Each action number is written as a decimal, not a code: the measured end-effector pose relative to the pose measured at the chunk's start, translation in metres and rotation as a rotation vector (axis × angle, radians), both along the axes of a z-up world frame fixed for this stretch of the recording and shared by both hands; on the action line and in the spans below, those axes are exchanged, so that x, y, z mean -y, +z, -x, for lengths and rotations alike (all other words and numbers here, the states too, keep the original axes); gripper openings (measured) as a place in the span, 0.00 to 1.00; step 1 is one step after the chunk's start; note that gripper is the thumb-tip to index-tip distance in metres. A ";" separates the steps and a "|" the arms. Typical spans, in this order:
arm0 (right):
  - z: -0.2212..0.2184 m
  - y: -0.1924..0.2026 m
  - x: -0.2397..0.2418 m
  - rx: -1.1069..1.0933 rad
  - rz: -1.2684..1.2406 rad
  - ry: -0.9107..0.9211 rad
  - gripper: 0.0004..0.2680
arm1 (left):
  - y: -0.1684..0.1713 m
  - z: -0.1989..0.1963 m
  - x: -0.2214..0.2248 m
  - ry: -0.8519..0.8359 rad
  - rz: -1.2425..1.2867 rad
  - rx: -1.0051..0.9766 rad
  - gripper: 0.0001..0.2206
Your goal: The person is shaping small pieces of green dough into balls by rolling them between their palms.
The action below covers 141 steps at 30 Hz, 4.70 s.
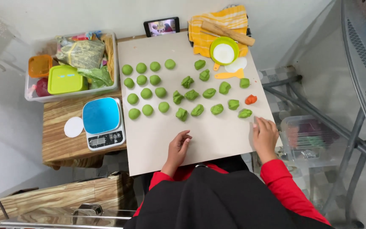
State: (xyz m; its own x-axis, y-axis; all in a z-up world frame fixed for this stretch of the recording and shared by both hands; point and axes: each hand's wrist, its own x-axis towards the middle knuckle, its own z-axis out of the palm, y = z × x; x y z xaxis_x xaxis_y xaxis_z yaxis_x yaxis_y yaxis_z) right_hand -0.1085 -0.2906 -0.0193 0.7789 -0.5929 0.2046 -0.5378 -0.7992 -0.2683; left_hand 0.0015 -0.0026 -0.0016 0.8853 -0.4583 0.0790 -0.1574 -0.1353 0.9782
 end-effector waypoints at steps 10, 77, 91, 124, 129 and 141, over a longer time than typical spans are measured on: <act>-0.053 0.014 0.020 0.100 0.054 -0.137 0.13 | 0.001 0.000 0.003 0.021 -0.024 -0.005 0.11; -0.021 -0.011 0.015 0.110 0.265 -0.058 0.07 | -0.012 -0.060 -0.052 0.417 -0.718 0.477 0.12; -0.057 -0.021 0.069 0.323 0.205 0.121 0.06 | -0.006 -0.059 -0.050 0.426 -0.707 0.449 0.11; -0.047 -0.009 0.043 0.126 0.169 -0.129 0.10 | -0.012 -0.060 -0.049 0.411 -0.706 0.549 0.13; -0.053 -0.014 0.056 0.258 0.191 -0.108 0.09 | -0.012 -0.056 -0.051 0.396 -0.714 0.526 0.12; -0.032 0.008 0.052 0.148 0.146 0.218 0.09 | -0.009 -0.055 -0.049 0.374 -0.732 0.485 0.10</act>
State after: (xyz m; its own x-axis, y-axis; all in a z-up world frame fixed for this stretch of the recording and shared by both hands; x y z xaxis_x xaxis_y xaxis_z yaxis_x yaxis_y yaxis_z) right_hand -0.0764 -0.3423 -0.0116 0.8401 -0.3704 0.3963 -0.3125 -0.9276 -0.2045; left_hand 0.0560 0.0469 -0.0108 0.9306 -0.2333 0.2822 -0.3462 -0.8117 0.4704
